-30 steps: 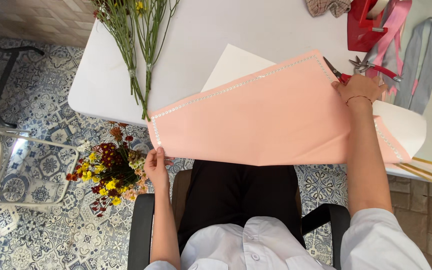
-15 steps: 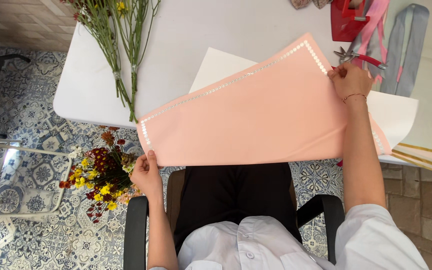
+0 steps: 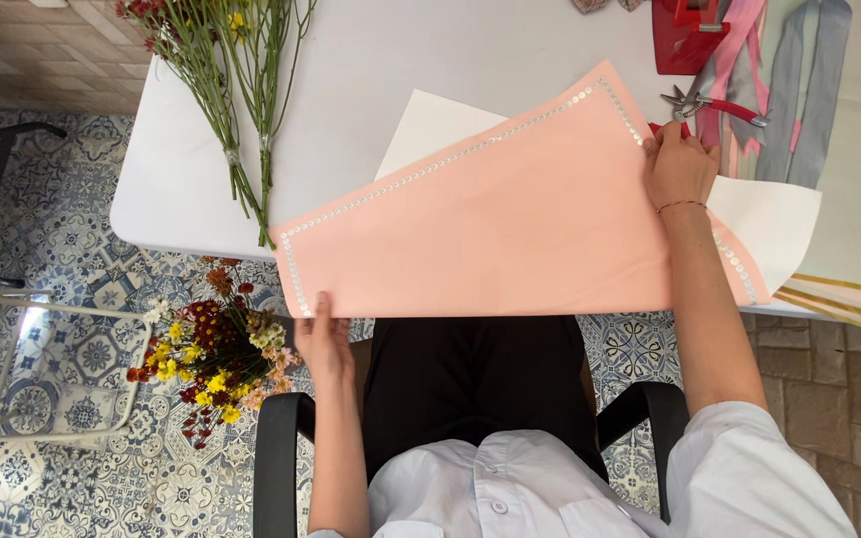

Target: The person wraps a bouquet of yellow and red flowers by folding pink and white decorative paper around the stems and securing the arrangement with tape and ribbon using scissors.

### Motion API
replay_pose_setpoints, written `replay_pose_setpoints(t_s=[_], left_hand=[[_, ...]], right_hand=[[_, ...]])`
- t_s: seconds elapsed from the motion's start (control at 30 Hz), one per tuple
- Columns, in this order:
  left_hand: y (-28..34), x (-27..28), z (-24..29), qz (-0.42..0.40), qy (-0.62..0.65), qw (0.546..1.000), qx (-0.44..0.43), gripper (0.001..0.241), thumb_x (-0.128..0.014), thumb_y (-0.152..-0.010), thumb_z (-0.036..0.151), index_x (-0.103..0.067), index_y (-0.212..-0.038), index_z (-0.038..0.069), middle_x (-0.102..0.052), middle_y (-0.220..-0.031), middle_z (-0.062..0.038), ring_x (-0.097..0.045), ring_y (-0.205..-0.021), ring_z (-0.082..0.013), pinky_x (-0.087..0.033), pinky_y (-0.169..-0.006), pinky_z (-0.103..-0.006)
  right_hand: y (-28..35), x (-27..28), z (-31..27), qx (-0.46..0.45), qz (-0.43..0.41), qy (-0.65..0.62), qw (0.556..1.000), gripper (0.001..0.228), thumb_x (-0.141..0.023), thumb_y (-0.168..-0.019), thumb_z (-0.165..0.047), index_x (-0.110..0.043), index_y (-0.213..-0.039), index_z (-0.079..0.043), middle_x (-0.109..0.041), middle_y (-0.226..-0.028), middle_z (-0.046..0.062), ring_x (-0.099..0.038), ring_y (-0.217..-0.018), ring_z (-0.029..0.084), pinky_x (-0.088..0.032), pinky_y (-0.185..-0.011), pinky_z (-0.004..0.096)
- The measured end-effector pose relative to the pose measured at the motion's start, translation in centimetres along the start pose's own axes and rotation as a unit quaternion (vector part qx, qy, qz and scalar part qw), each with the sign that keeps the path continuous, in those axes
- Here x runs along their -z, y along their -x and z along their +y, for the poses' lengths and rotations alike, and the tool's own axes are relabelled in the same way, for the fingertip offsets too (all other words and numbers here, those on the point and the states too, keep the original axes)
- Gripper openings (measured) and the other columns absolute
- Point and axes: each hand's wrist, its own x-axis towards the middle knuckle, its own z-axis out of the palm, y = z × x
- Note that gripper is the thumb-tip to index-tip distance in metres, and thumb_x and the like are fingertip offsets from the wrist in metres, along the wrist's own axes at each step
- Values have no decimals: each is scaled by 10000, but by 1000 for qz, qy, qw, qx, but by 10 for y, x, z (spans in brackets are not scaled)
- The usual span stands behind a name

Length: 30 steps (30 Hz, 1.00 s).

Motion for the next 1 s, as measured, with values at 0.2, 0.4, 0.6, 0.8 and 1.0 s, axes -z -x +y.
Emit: replay_pose_setpoints(t_s=[0.2,0.4,0.6,0.8,1.0], left_hand=[[27,-39,47,-41,-149,975,-161,366,-851,-745,87,-597,-1005,42,-636,-819,-34,-601,-707,-72,-528,-587,-176],[-33,-42,61,-39,-185,957,-219,382,-808,-822,58,-582,-1124,-3,-667,-894,-123,-647,-778,-166,-552,-708,-282],[-98,-25,44,65,-293,922,-247,779,-846,-765,190,-391,-1378,39,-534,-1257,-96,-591,-675,-128,-507,-591,-269],[-82,-39,44,132,-502,749,-413,753,-866,-817,166,-394,-1377,-9,-283,-1353,-210,-556,-1043,-408,-609,-758,-499],[-53,-71,-6,-140,-539,606,-568,449,-644,-930,293,-537,-1357,206,-464,-1387,-112,-424,-1283,-336,-309,-1035,-496]], right_hand=[[0,20,-2,-58,21,-57,996,227,-494,-1112,-411,-469,-1112,-186,-693,-784,138,-706,-765,378,-467,-777,461],[-42,52,-47,-75,88,-95,989,200,-445,-1103,-398,-425,-1077,-200,-684,-729,146,-695,-646,407,-507,-649,495],[-85,4,-99,-4,179,-41,983,161,-425,-1072,-235,-392,-954,-131,-574,-674,0,-457,-389,270,-355,-418,385],[-88,-42,-103,-3,146,47,988,214,-438,-1100,-387,-422,-1005,-196,-607,-713,-28,-665,-589,192,-460,-687,343],[-82,17,-119,23,194,34,980,556,-805,-862,-289,-486,-1269,-85,-527,-1066,70,-518,-984,279,-351,-900,481]])
